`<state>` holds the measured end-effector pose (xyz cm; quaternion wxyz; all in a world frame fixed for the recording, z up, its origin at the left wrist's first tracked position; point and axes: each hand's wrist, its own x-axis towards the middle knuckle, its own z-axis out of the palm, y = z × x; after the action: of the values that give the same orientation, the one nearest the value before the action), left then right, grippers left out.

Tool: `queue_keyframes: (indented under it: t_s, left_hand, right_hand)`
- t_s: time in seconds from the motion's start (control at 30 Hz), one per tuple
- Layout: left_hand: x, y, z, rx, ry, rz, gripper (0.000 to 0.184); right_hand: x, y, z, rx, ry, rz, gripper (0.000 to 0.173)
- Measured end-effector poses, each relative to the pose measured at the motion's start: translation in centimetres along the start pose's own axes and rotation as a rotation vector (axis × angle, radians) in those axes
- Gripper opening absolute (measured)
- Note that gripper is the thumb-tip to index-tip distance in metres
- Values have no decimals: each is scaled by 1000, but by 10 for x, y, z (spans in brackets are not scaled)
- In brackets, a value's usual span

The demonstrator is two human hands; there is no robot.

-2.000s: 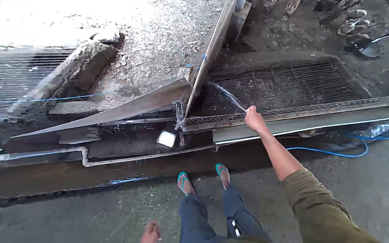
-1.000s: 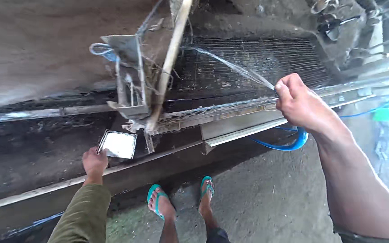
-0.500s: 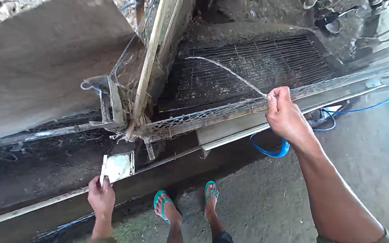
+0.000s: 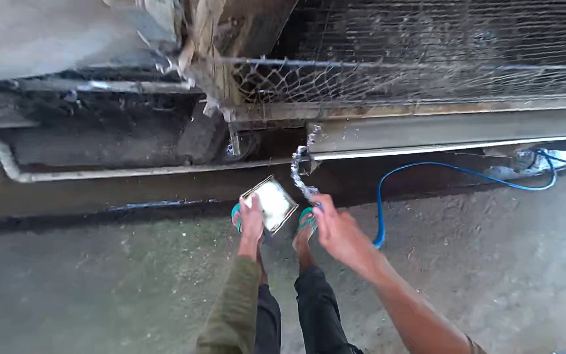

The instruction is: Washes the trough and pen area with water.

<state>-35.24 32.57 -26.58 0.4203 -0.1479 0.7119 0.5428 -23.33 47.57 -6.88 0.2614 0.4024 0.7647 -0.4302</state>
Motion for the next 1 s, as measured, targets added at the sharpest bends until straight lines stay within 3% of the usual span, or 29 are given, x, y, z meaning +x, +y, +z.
queue_keyframes:
  t_s: [0.1,0.27,0.33,0.5,0.67,0.87,1.0]
  left_hand:
    - [19,-31,28,-84,-38,-22,51]
    - [36,-45,45,-276,-81,-102,69]
    - [28,-51,34,-189,-140,-142,63]
    - [25,-70,4,-172,-242,-249,49]
    - [44,-72,8,-202,-259,-295,46]
    - [37,-31,37,134,-236,-224,38]
    - [34,-45,19,300,-360,-72,44]
  right_hand:
    - [44,9,52,-40,-253,66,45]
    - [81,29,103,-31,-354,124,44]
    - [87,35,111,-14,-350,160,43]
    - [99,47,119,-16,-307,249,42]
    - [93,38,119,17,-422,165,45]
    - [93,25,112,38,-436,83,45]
    - [97,19,103,74,-369,39,42]
